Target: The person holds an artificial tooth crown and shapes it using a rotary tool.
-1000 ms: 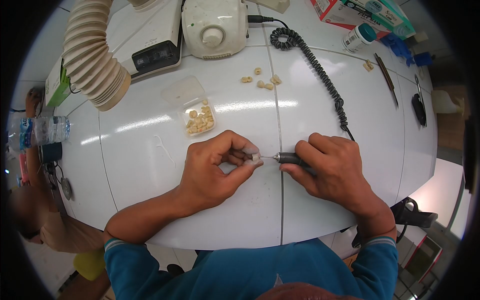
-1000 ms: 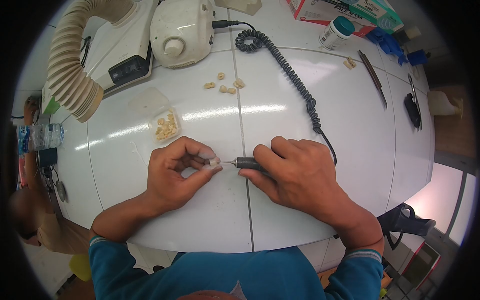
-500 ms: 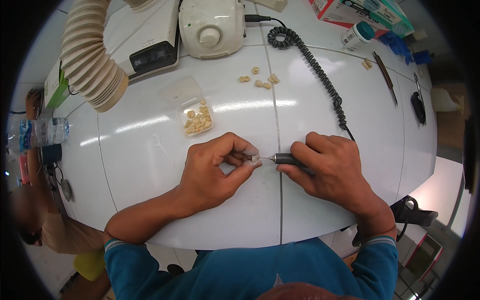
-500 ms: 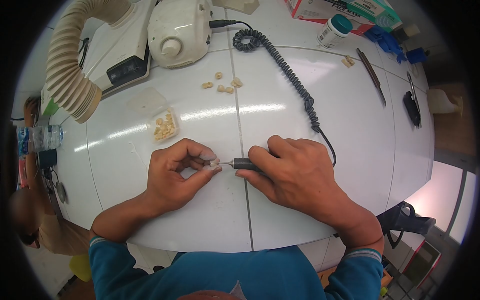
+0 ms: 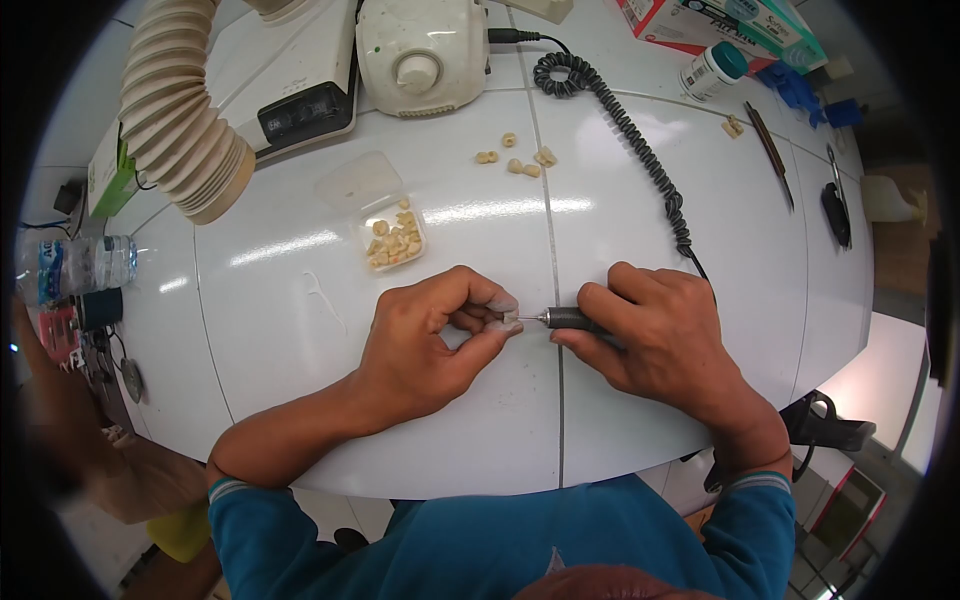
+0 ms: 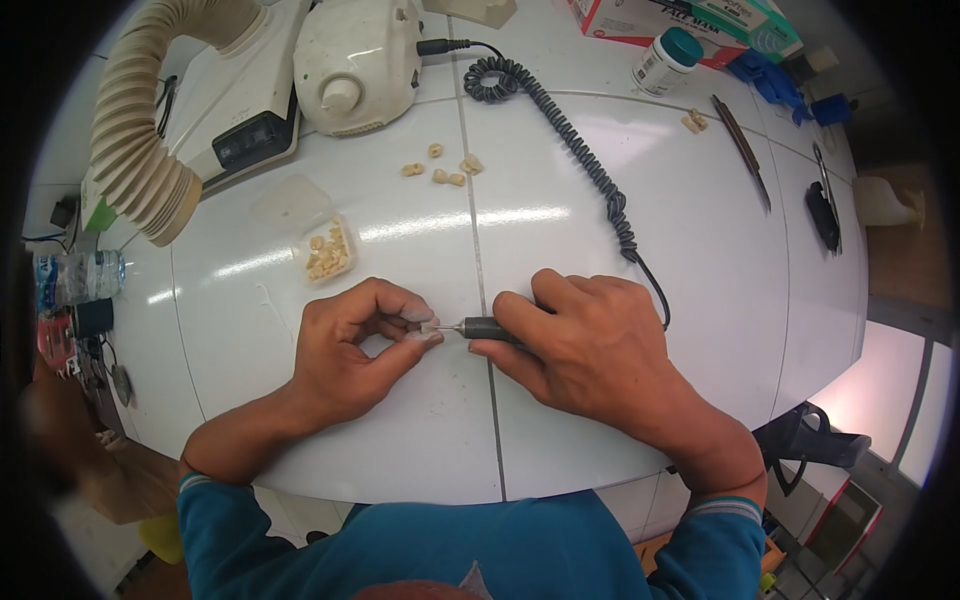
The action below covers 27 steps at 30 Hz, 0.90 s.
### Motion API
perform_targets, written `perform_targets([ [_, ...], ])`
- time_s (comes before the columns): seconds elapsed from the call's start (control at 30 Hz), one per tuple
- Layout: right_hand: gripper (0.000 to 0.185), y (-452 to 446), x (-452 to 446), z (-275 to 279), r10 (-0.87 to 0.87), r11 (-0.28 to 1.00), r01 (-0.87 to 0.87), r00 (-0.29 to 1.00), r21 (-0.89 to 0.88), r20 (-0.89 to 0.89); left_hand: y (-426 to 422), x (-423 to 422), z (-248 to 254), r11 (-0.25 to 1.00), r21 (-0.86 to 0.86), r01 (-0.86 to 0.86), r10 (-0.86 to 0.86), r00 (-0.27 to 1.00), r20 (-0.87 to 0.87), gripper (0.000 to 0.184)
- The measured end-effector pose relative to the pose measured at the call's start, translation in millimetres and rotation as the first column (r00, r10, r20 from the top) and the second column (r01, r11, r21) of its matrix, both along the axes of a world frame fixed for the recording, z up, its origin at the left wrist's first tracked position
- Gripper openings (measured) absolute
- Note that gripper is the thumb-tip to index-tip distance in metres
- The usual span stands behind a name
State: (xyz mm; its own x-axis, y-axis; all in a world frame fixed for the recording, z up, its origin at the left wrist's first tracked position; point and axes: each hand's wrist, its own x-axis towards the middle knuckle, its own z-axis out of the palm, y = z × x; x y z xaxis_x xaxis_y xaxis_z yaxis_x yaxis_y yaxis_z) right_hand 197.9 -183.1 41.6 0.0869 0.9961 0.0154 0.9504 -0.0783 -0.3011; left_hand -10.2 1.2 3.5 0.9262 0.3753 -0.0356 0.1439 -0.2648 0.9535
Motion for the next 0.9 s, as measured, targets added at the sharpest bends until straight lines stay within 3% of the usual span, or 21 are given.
perform_targets([
  [0.9, 0.036, -1.3, 6.6, -1.5, -0.005, 1.0, 0.005, 1.0, 0.012, -0.029, 2.5, -1.3, 0.1, 0.999, 0.022, 0.03, -0.03, 1.0, 0.004, 0.017],
])
